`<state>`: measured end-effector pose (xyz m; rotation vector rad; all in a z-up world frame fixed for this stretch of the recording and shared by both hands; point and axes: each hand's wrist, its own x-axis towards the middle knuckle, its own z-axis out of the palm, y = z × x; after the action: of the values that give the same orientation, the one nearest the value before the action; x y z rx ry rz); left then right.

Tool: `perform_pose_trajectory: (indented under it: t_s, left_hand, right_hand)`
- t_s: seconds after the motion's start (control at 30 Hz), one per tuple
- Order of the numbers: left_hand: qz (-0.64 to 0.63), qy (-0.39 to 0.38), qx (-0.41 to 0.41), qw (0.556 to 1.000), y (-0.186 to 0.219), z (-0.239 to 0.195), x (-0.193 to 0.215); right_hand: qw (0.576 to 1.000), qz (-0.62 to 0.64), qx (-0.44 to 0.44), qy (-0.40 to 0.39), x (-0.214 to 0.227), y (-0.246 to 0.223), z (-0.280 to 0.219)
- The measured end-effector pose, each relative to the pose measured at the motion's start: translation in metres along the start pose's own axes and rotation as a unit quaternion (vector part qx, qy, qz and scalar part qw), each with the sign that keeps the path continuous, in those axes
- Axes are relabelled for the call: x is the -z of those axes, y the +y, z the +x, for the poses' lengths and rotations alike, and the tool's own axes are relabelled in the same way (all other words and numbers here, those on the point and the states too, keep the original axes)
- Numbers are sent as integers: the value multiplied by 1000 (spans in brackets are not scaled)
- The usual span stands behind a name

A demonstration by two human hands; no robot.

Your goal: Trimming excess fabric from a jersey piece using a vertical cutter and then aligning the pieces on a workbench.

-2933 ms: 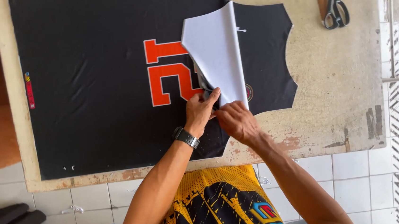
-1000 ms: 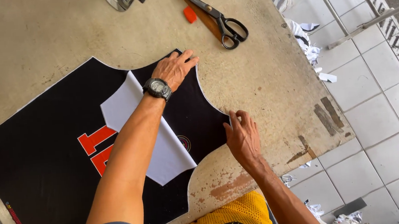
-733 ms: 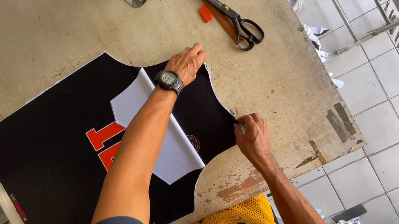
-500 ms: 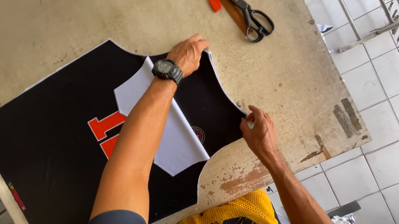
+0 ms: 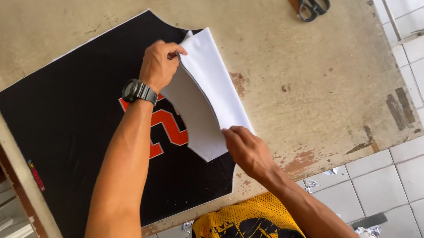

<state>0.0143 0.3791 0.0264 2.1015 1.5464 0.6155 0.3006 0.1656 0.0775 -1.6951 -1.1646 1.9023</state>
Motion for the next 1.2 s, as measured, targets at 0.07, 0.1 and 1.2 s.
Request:
perform_pose_trajectory:
  t_s: [0.07, 0.1, 1.2]
  left_hand:
    - [-64, -57, 185, 979, -12, -22, 4]
    - [-64, -55, 189, 978, -18, -28, 3]
    - [-138, -17, 166, 976, 95, 126, -181]
  right_hand:
    - [746, -349, 526, 211, -31, 80, 47]
    - [746, -349, 528, 208, -37, 77, 47]
    - [931, -160, 184, 273, 149, 79, 50]
